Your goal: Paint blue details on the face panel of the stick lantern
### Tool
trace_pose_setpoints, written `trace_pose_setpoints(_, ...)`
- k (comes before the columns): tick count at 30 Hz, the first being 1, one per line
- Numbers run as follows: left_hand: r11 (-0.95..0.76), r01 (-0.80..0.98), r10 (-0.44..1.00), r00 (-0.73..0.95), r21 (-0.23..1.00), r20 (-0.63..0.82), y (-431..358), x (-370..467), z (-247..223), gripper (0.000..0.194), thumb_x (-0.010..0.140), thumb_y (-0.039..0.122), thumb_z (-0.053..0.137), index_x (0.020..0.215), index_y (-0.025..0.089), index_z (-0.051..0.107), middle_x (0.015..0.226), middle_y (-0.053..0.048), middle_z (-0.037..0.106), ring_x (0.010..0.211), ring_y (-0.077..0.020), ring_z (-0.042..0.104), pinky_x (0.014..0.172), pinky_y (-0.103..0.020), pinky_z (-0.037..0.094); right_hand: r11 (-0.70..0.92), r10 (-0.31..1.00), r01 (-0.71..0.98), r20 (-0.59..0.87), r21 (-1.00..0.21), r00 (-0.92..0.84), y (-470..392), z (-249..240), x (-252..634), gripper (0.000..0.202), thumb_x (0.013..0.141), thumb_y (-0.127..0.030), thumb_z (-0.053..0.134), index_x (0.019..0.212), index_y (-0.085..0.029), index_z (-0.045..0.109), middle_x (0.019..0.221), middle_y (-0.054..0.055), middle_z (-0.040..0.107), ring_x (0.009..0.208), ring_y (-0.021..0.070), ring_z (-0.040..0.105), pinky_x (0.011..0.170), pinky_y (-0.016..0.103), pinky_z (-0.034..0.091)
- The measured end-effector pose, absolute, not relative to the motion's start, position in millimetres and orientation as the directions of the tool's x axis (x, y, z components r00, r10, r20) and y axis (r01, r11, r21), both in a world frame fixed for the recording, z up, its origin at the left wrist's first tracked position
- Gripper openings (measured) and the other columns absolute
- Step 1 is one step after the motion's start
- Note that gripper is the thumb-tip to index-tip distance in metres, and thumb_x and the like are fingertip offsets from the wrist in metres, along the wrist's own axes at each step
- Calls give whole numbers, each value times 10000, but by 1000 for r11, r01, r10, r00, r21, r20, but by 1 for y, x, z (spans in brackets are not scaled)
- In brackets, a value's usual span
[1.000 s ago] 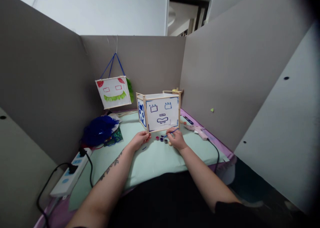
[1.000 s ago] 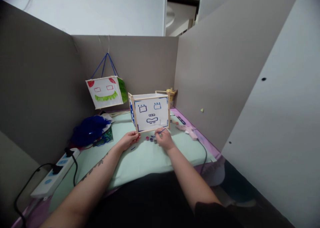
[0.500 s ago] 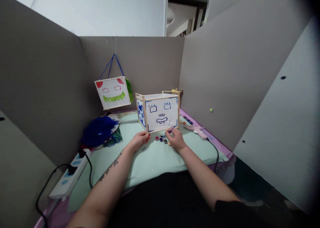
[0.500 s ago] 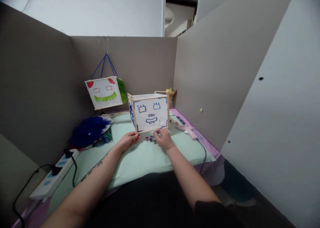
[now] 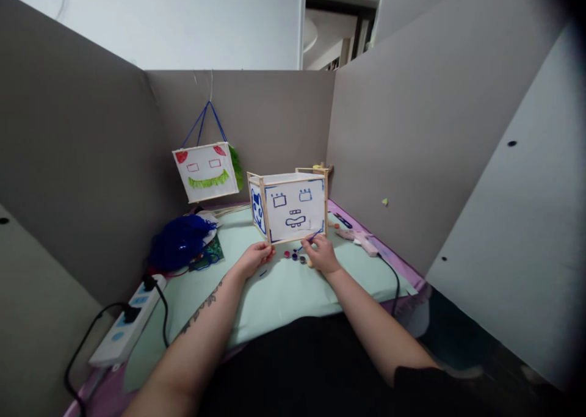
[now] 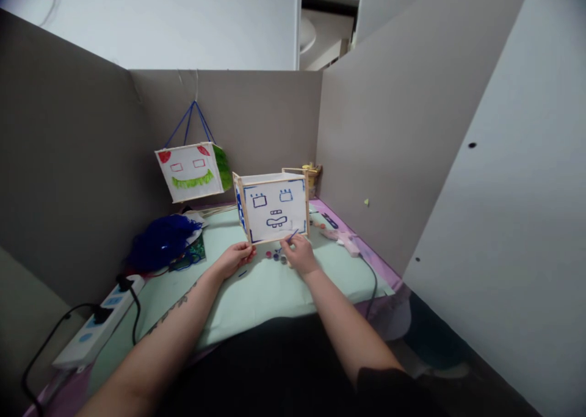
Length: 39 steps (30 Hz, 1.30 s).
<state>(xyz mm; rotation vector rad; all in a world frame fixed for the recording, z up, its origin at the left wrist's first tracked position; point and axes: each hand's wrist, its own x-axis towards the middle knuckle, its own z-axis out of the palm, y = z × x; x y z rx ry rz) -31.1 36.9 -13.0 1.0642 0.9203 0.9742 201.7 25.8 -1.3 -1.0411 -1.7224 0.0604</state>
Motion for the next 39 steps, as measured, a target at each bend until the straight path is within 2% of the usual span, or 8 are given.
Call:
trace_pose_setpoints(18,203,-199,945,296,959,-139,34,-29,-8,248,641,305,784,703,126,623,671,-35,620,571,-93,526,556,-216,370,594,656,625,755,-507,-11,29,-4,203,324,844,-383,571,575,-202,566,642,35,626,687,174,586,687,298,474)
trace_pose_setpoints(39,213,-199,948,280,957,-153,33,-29,-5,215,662,276,764,695,133,607,693,-42,626,575,-90,525,570,-213,390,599,650,614,760,-514,2,23,2,203,258,876,-334,505,688,-196,615,709,51,656,745,191,615,742,329,489)
